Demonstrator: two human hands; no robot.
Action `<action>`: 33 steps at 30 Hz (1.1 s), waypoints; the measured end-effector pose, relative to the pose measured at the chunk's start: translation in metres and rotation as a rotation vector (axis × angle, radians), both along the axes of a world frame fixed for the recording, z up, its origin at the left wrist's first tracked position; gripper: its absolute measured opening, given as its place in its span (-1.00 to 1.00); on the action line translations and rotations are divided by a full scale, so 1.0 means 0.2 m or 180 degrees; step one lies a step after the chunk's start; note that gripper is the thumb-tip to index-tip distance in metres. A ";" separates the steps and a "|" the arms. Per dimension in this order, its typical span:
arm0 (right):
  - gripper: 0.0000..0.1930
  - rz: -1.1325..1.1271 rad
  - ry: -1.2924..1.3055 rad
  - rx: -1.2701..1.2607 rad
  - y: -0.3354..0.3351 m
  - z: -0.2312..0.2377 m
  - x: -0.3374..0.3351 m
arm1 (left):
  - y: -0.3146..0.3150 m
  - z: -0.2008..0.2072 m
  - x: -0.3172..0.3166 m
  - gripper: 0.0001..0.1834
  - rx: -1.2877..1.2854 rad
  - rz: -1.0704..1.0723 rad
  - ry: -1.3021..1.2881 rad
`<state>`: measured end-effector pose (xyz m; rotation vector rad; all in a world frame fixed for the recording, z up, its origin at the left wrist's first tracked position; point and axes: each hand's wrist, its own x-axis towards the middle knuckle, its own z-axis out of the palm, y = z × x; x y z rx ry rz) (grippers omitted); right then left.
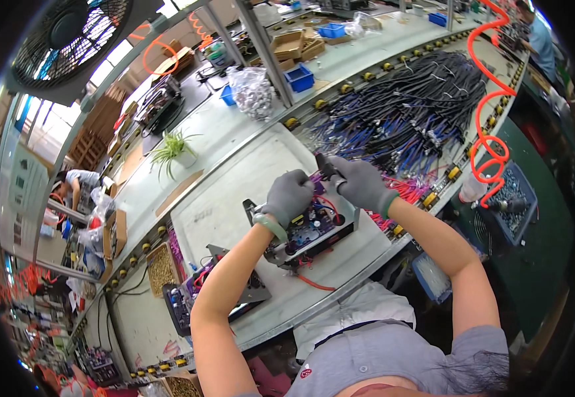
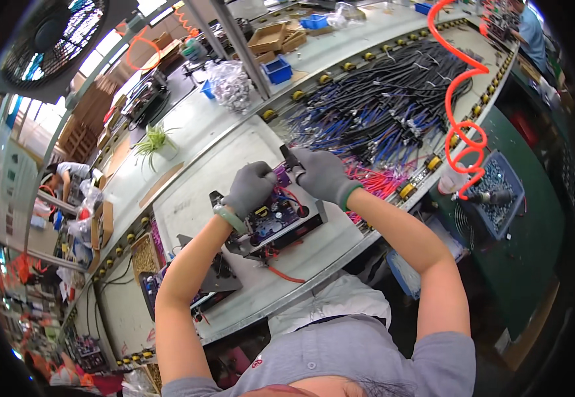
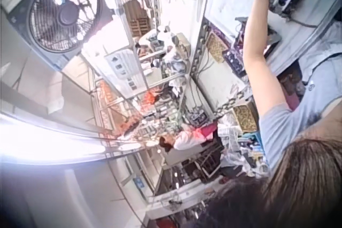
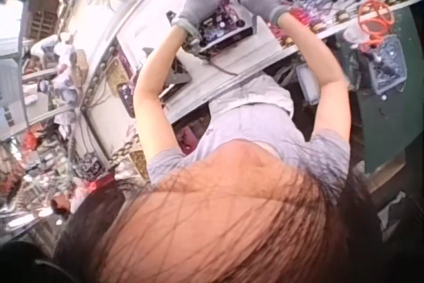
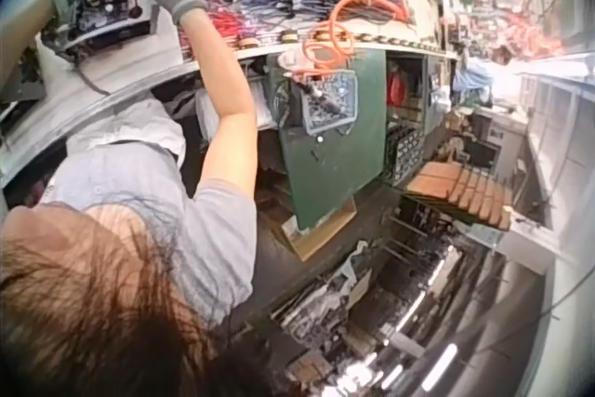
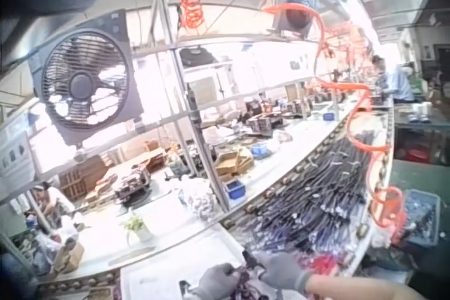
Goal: The person assembles electronic components into a metal chassis using a pneumatic screwdriver and pliers. They connect wires, secure internal parts, and fasten screws to the chassis, working on multiple units at a factory workstation.
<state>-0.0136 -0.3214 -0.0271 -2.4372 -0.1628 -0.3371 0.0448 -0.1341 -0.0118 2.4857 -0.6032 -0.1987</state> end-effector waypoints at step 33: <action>-0.76 -0.0040 -0.0145 0.0626 0.00 -0.06 0.02 | -0.05 -0.02 -0.06 -0.84 0.0393 -0.0113 -0.1296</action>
